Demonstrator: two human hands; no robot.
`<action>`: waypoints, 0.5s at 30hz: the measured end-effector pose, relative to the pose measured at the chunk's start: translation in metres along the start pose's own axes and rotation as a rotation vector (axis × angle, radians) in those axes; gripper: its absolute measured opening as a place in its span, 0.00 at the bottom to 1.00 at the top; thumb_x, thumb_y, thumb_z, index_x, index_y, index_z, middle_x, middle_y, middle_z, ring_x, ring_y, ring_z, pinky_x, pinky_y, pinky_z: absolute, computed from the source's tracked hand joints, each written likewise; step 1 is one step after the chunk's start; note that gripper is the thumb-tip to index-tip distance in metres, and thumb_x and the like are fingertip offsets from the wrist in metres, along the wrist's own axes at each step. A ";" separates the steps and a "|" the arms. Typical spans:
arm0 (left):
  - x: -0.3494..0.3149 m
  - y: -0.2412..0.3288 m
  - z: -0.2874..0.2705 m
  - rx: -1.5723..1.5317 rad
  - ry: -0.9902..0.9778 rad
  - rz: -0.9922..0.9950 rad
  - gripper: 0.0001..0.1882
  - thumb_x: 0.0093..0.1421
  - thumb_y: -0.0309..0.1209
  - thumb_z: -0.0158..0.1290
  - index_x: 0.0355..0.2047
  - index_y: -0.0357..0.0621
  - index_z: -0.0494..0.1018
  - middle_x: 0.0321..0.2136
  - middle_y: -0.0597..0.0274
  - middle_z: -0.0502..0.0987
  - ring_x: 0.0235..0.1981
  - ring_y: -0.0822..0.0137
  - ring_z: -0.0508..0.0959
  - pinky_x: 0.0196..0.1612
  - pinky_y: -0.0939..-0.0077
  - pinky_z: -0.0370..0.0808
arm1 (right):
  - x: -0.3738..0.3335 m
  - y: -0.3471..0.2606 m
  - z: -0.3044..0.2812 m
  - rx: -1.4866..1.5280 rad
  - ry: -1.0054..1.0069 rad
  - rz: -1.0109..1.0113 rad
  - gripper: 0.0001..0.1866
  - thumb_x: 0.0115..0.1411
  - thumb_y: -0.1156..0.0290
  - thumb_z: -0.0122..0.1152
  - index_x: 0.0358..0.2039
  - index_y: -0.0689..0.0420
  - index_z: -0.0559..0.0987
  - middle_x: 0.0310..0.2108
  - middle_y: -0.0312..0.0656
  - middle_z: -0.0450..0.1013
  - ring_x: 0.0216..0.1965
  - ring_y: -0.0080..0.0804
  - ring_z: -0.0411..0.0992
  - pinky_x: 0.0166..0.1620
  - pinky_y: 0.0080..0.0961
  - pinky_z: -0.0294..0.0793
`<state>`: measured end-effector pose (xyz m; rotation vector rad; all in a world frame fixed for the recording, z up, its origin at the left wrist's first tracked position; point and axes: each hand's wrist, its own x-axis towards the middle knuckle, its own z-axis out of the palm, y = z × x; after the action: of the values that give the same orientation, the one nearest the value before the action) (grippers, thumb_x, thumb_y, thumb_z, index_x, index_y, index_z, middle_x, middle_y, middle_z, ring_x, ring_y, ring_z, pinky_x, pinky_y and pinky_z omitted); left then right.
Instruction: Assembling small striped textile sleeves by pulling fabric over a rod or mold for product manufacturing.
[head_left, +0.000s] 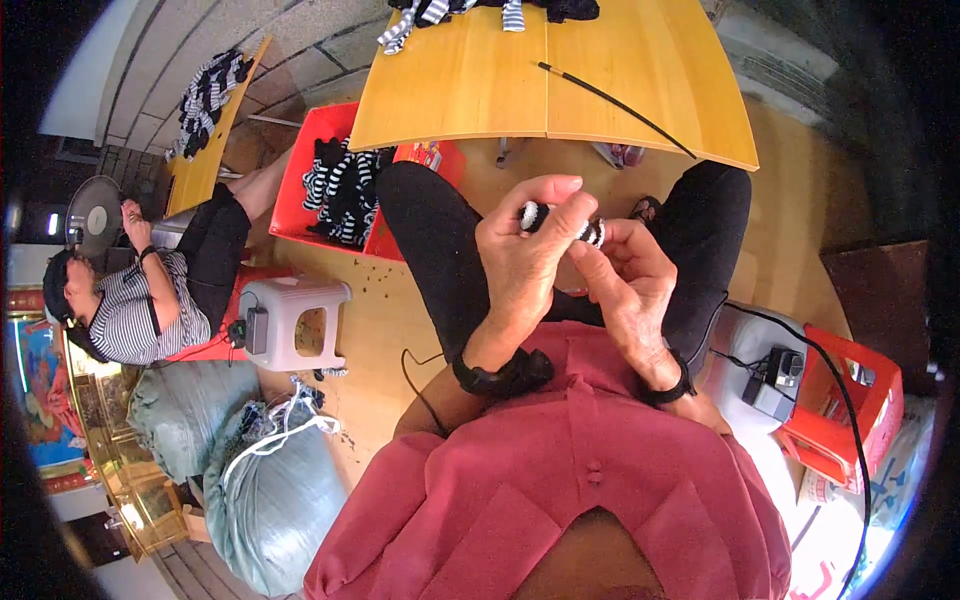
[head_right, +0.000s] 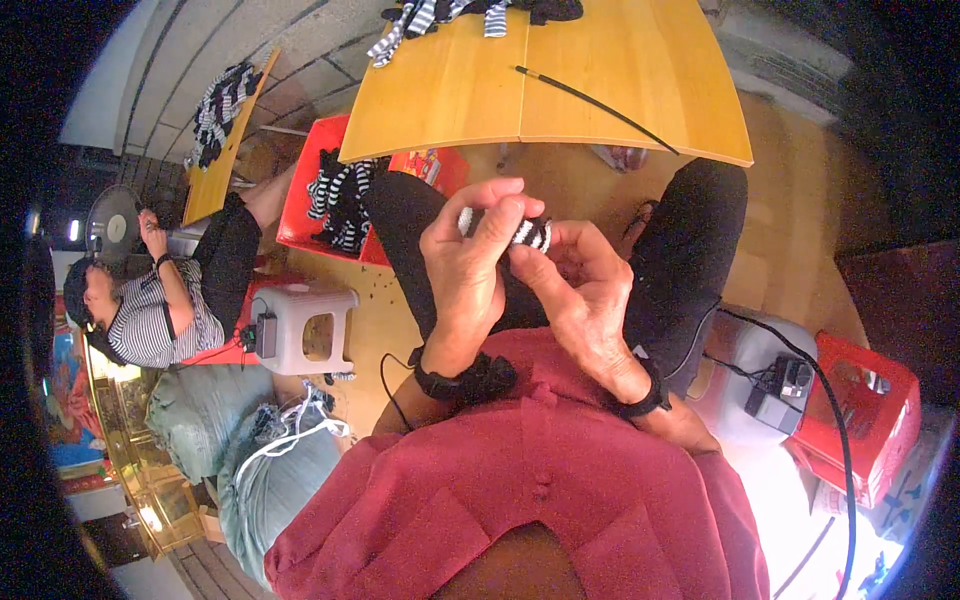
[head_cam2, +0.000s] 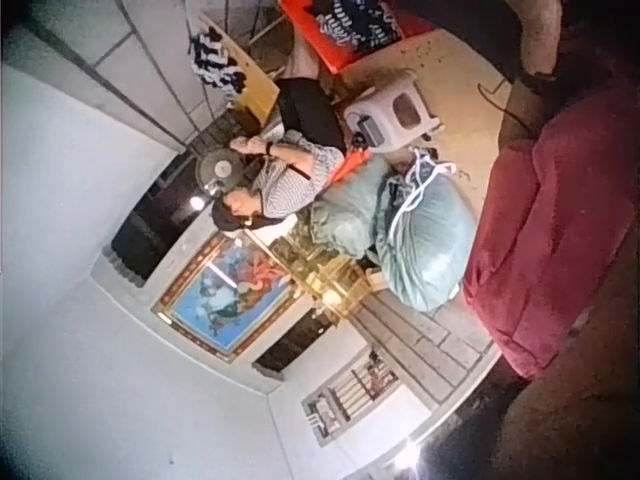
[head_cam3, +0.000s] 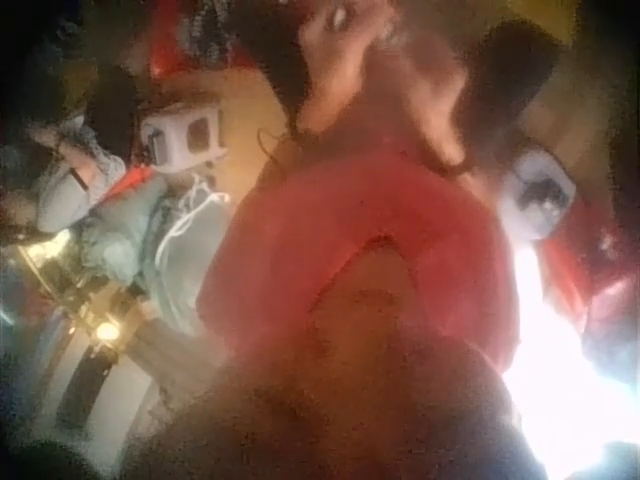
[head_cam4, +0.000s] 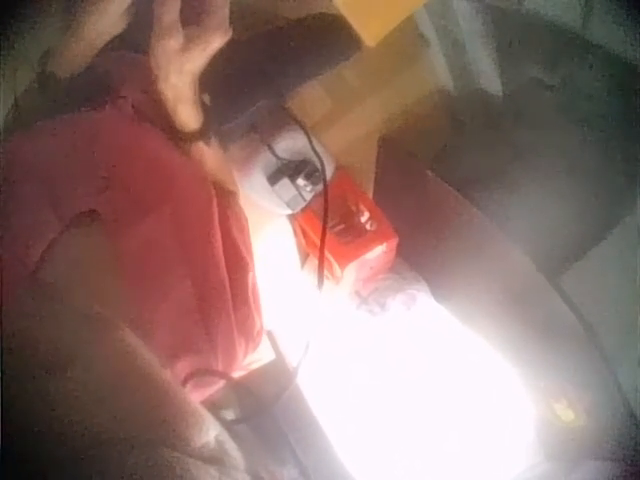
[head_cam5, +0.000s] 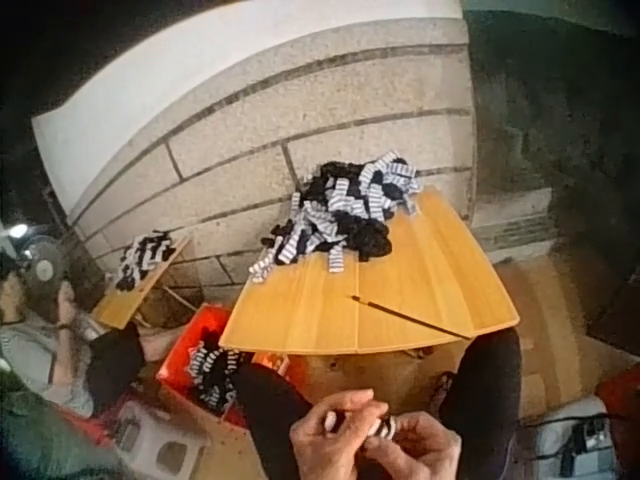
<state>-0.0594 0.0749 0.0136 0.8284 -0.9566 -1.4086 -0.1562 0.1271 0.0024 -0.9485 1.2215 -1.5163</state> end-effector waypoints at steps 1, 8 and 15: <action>-0.001 -0.001 0.000 0.066 -0.064 0.072 0.10 0.55 0.28 0.55 0.36 0.36 0.72 0.30 0.54 0.76 0.30 0.70 0.75 0.33 0.79 0.72 | 0.000 0.000 0.000 0.069 0.003 0.012 0.07 0.55 0.77 0.58 0.34 0.63 0.72 0.23 0.35 0.72 0.21 0.15 0.65 0.24 0.11 0.63; 0.005 0.007 -0.010 -0.251 -0.030 -0.271 0.11 0.54 0.33 0.57 0.34 0.40 0.71 0.24 0.61 0.74 0.24 0.75 0.73 0.27 0.83 0.71 | -0.011 -0.011 -0.004 0.148 -0.077 0.085 0.05 0.58 0.77 0.51 0.35 0.63 0.73 0.20 0.35 0.69 0.14 0.13 0.59 0.17 0.10 0.55; 0.018 0.005 -0.010 -0.480 -0.114 -0.266 0.11 0.56 0.37 0.54 0.28 0.45 0.68 0.21 0.61 0.71 0.22 0.69 0.72 0.27 0.76 0.70 | -0.025 -0.005 -0.006 0.176 -0.369 0.100 0.22 0.58 0.82 0.46 0.55 0.59 0.62 0.22 0.42 0.71 0.14 0.17 0.62 0.17 0.12 0.58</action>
<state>-0.0494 0.0565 0.0151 0.5289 -0.5631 -1.8372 -0.1565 0.1530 0.0059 -0.9815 0.8446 -1.2778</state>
